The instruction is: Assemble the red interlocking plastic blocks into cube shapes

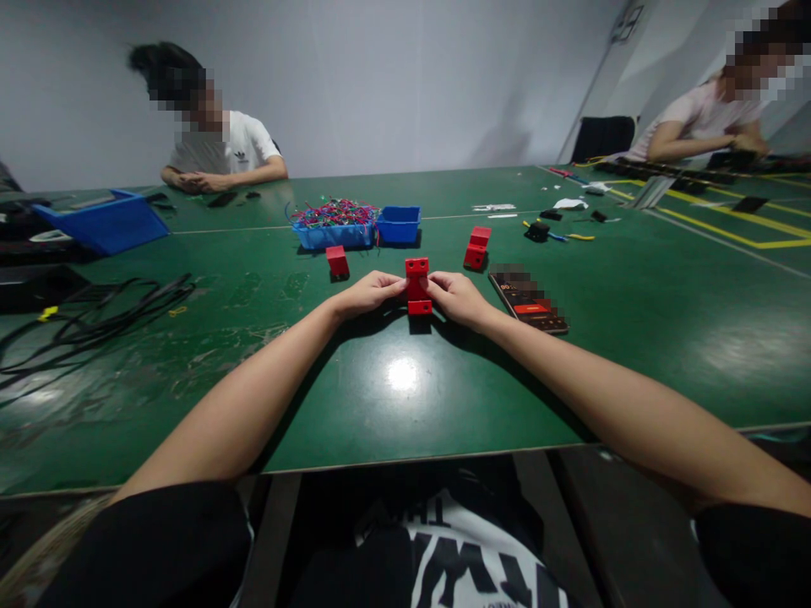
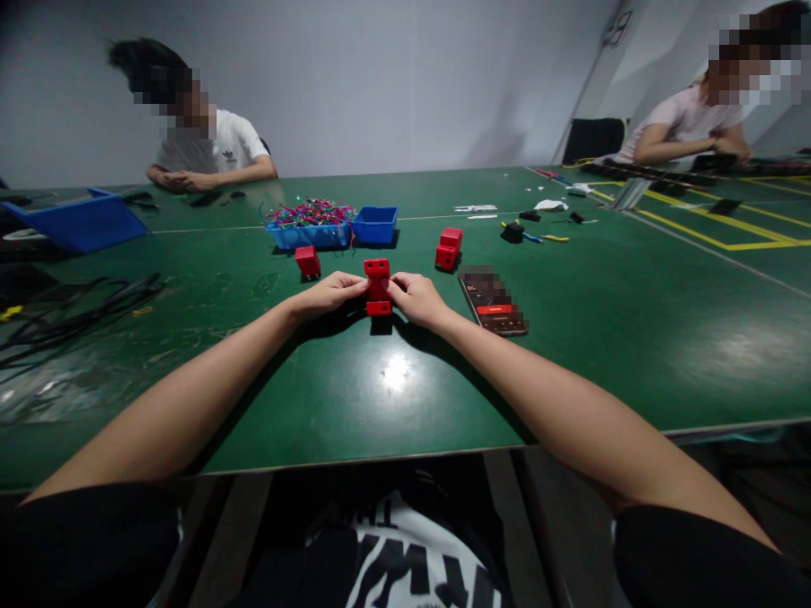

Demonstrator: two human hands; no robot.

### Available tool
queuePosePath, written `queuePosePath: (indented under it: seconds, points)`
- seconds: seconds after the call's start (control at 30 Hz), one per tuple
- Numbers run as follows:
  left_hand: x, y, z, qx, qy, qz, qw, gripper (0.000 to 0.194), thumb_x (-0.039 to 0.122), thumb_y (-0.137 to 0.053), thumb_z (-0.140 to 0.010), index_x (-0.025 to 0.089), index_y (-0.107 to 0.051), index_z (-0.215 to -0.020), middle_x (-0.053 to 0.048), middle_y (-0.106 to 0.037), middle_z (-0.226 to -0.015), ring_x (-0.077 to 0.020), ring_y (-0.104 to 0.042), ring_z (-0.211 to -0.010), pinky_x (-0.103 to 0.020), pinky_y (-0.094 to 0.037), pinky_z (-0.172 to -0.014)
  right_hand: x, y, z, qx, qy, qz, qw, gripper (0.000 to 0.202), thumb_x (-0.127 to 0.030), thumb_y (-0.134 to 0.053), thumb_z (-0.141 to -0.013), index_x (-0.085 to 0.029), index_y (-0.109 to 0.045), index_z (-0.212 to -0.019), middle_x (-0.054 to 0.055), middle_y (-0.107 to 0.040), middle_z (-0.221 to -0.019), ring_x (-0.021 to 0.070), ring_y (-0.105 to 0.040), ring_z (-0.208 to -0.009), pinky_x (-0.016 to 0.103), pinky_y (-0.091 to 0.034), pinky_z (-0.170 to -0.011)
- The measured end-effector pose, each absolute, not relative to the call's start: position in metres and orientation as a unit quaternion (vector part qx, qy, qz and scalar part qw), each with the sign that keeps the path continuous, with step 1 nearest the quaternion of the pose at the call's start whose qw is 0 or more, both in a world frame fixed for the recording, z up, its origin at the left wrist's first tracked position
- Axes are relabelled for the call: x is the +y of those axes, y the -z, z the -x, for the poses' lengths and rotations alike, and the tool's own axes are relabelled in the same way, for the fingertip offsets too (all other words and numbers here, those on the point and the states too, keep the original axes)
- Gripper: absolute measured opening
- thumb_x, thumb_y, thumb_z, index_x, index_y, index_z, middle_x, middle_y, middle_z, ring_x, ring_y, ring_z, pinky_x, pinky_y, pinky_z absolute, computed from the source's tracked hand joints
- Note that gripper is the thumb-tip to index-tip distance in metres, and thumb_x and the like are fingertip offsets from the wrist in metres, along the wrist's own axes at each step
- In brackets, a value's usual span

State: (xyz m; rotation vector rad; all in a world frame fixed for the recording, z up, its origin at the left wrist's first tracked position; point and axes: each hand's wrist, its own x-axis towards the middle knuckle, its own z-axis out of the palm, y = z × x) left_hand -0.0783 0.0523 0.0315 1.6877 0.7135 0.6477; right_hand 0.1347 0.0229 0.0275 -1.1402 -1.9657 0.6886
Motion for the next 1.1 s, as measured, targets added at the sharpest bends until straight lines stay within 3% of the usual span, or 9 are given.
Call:
queuePosePath:
  seconds: [0.4,0.63,0.8,1.1]
  points:
    - [0.0537,-0.0263,0.0779,0.348,-0.294,-0.738,0.498,0.056,0.063,-0.062,-0.081,0.011,-0.075,-0.096,-0.004,-0.069,-0.072,-0.0156,-0.061,-0.072,-0.024,-0.045,-0.063,0.0214,-0.0302,-0.1338,-0.765,-0.252,0.472,0.359,0.037,-0.041,-0.049,-0.093,-0.013,-0.072,-0.087,0.008,-0.075,-0.087,0.0199,-0.065,-0.079,0.028,-0.045,-0.073]
    - [0.0542,-0.0257,0.0769,0.315,-0.293,-0.748,0.505,0.065,0.069,-0.061,-0.079,0.009,-0.074,-0.101,-0.007,-0.072,-0.085,-0.0159,-0.062,-0.078,-0.027,-0.047,-0.074,0.0208,-0.0315,-0.1345,-0.767,-0.253,0.469,0.359,0.038,-0.042,-0.049,-0.092,-0.013,-0.072,-0.087,0.008,-0.074,-0.087,0.02,-0.064,-0.078,0.028,-0.046,-0.072]
    - [0.0536,-0.0271,0.0775,0.324,-0.289,-0.749,0.5,0.066,0.068,-0.062,-0.078,0.009,-0.074,-0.103,-0.006,-0.071,-0.081,-0.0146,-0.06,-0.071,-0.025,-0.045,-0.068,0.02,-0.0317,-0.1337,-0.766,-0.253,0.468,0.36,0.039,-0.043,-0.048,-0.092,-0.013,-0.073,-0.088,0.008,-0.074,-0.086,0.0202,-0.064,-0.077,0.029,-0.046,-0.073]
    - [0.0529,-0.0297,0.0793,0.325,-0.285,-0.753,0.496,0.064,0.067,-0.065,-0.077,0.01,-0.075,-0.103,-0.006,-0.073,-0.085,-0.0141,-0.061,-0.074,-0.026,-0.045,-0.073,0.0193,-0.033,-0.1339,-0.761,-0.267,0.465,0.365,0.038,-0.041,-0.048,-0.092,-0.014,-0.074,-0.091,0.007,-0.075,-0.087,0.0205,-0.065,-0.08,0.028,-0.048,-0.074]
